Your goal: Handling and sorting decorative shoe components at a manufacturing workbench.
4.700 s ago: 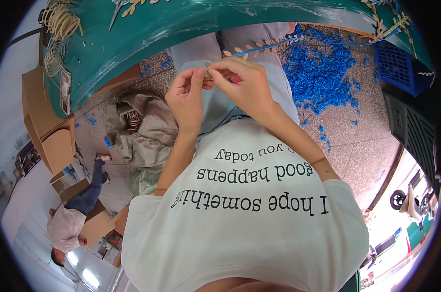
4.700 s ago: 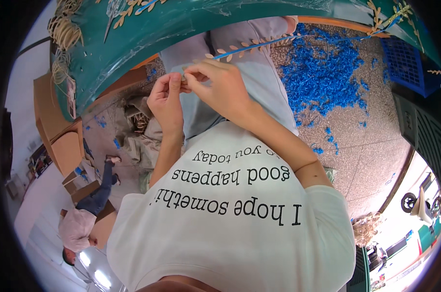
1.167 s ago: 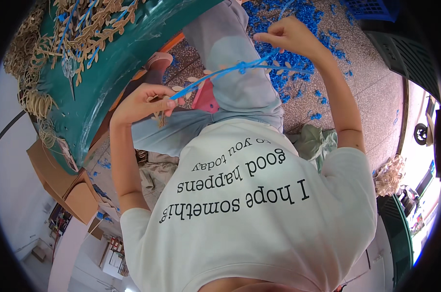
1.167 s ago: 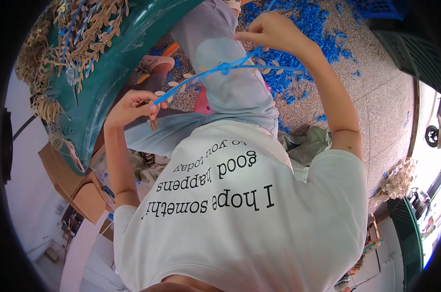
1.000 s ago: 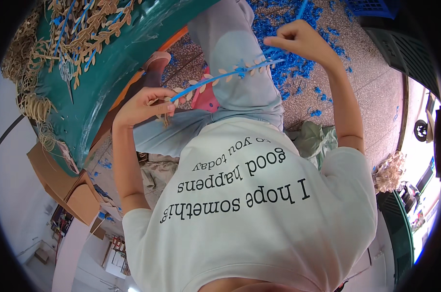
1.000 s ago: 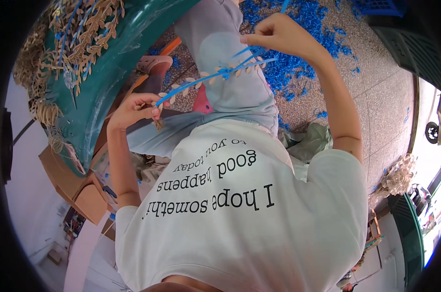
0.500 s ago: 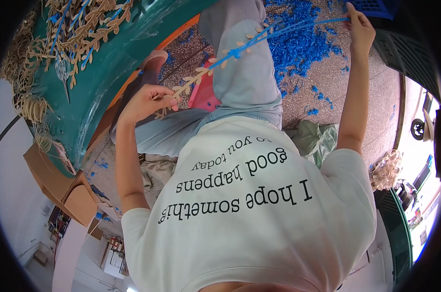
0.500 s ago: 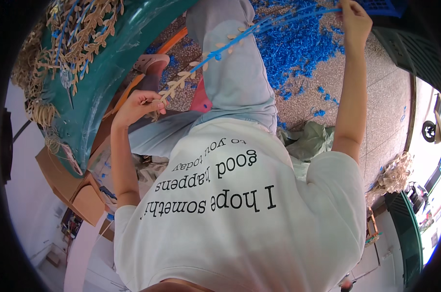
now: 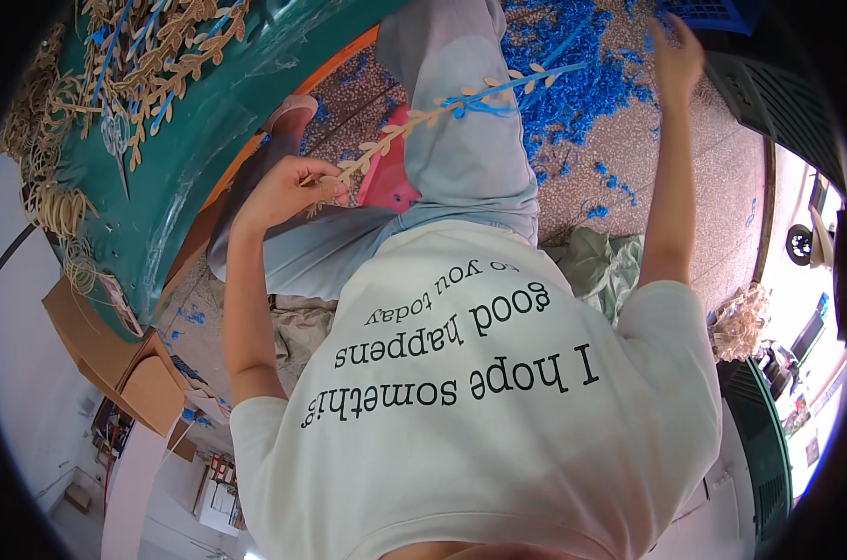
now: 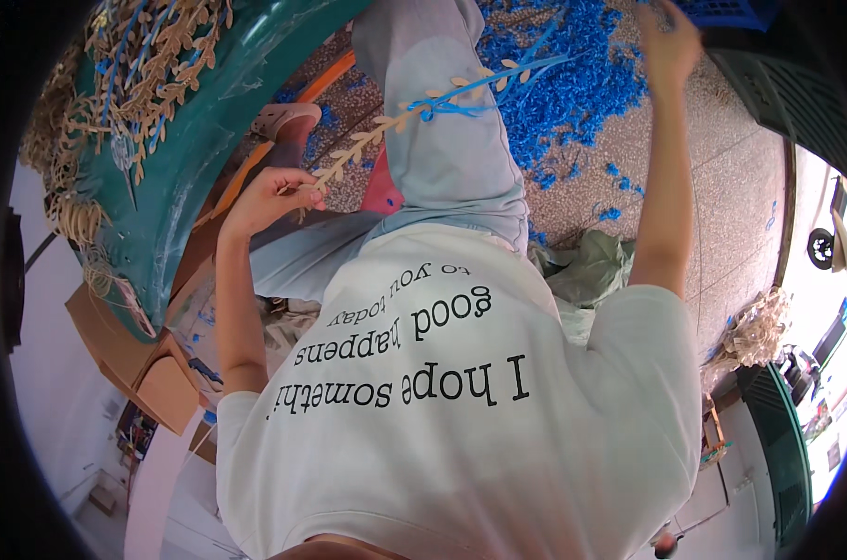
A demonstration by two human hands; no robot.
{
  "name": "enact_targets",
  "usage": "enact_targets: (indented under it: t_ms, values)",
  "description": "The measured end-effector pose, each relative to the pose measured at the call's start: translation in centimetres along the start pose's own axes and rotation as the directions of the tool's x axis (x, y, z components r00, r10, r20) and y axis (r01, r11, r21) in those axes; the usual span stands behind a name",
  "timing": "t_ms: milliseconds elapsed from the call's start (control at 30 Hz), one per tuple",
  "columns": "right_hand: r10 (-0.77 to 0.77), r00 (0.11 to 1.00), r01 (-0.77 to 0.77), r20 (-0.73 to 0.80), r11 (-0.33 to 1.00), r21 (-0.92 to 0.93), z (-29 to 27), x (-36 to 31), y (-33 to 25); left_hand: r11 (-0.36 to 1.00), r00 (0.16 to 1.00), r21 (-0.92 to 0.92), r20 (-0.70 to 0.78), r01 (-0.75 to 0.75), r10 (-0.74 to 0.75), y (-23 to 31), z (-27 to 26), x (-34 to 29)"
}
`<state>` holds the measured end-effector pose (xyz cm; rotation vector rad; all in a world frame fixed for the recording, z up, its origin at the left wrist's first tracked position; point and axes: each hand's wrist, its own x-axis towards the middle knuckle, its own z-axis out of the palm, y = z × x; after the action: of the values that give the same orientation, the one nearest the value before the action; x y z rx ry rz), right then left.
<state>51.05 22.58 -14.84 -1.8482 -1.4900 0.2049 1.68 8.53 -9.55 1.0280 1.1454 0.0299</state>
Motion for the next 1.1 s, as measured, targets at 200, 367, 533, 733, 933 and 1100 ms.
enact_targets:
  t_ms: [200, 367, 533, 733, 933, 1100]
  values:
    - [-0.584, 0.689, 0.448, 0.430, 0.809, 0.381, 3.1, -12.3, -15.6, 0.991, 0.982, 0.097, -0.157, -0.092, 0.107, 0.4, 1.2, 0.5]
    - [-0.554, 0.694, 0.401, 0.460, 0.828, 0.393, 4.1, -13.6, -14.6, 0.972, 0.943, 0.080, -0.236, -0.223, 0.236, 0.3, 1.1, -0.1]
    - [-0.440, 0.647, 0.166, 0.623, 0.879, 0.448, 3.4, -13.5, -15.4, 0.870, 0.890, -0.340, -0.407, -0.357, 0.206, -1.2, -0.6, -0.7]
    - [-0.401, 0.602, 0.031, 0.690, 0.876, 0.482, 3.2, -13.4, -16.0, 0.817, 0.606, 0.336, -0.551, -0.468, 0.574, 3.1, 3.5, 1.3]
    - [-0.253, 0.498, -0.278, 0.829, 0.859, 0.429, 3.4, -13.2, -16.4, 0.764, 0.708, 0.564, -0.398, -0.314, 0.584, 6.2, 6.9, 4.2]
    - [-0.097, 0.278, -0.440, 0.956, 0.871, 0.217, 2.3, -11.8, -17.5, 0.735, 0.717, 0.520, -0.294, -0.435, 0.633, 5.9, 6.4, 5.5]
